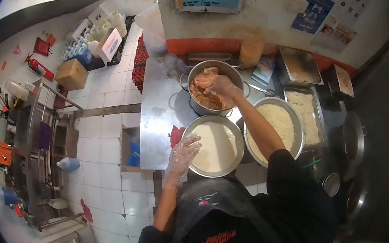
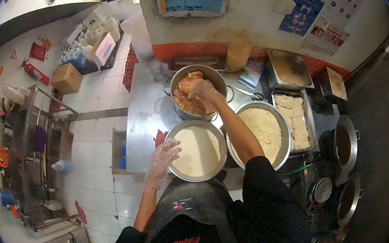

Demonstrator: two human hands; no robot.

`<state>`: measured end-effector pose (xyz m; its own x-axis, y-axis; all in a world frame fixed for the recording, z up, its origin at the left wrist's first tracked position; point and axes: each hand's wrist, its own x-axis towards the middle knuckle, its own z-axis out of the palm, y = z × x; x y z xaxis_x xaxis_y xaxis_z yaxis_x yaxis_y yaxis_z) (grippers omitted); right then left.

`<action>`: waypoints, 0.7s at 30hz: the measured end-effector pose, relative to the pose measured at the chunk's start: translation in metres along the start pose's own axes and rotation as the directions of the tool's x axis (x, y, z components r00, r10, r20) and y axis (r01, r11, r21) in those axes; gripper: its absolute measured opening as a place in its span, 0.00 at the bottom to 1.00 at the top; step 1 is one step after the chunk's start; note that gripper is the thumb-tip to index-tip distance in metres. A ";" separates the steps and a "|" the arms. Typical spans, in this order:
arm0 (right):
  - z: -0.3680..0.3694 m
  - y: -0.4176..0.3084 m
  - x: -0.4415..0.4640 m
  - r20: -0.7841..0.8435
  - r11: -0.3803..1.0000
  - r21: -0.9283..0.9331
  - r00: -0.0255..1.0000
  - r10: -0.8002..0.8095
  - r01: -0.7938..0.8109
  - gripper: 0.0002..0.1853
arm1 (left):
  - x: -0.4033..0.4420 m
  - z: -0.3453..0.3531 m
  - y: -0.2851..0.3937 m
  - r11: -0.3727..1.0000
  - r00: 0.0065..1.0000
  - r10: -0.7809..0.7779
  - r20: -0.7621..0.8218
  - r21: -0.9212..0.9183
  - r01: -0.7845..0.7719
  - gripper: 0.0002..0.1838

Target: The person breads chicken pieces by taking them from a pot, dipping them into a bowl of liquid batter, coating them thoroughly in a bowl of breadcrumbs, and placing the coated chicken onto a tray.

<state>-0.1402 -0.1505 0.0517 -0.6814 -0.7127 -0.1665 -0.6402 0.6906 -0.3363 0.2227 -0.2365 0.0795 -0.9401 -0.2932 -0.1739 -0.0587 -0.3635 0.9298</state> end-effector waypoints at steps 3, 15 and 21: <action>-0.046 -0.005 -0.032 -0.185 0.997 0.081 0.983 0.020 -0.005 0.20 | 0.011 -0.003 -0.003 1.000 1.000 0.013 0.024 0.011 -0.014 0.22; -0.092 -0.019 -0.130 -0.027 0.661 0.742 0.989 -0.143 0.116 0.22 | 0.105 0.064 0.003 0.791 0.981 0.000 0.192 -0.601 0.117 0.31; -0.042 -0.020 -0.187 0.161 0.474 0.862 0.984 0.078 -0.179 0.20 | 0.081 0.040 -0.007 0.975 0.987 -0.103 0.124 -0.182 0.125 0.26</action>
<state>-0.0148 -0.0254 0.1283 -0.6631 -0.6670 -0.3397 0.1240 0.3497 -0.9286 0.1333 -0.2223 0.0718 -0.9634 -0.1421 -0.2274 -0.1136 -0.5517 0.8263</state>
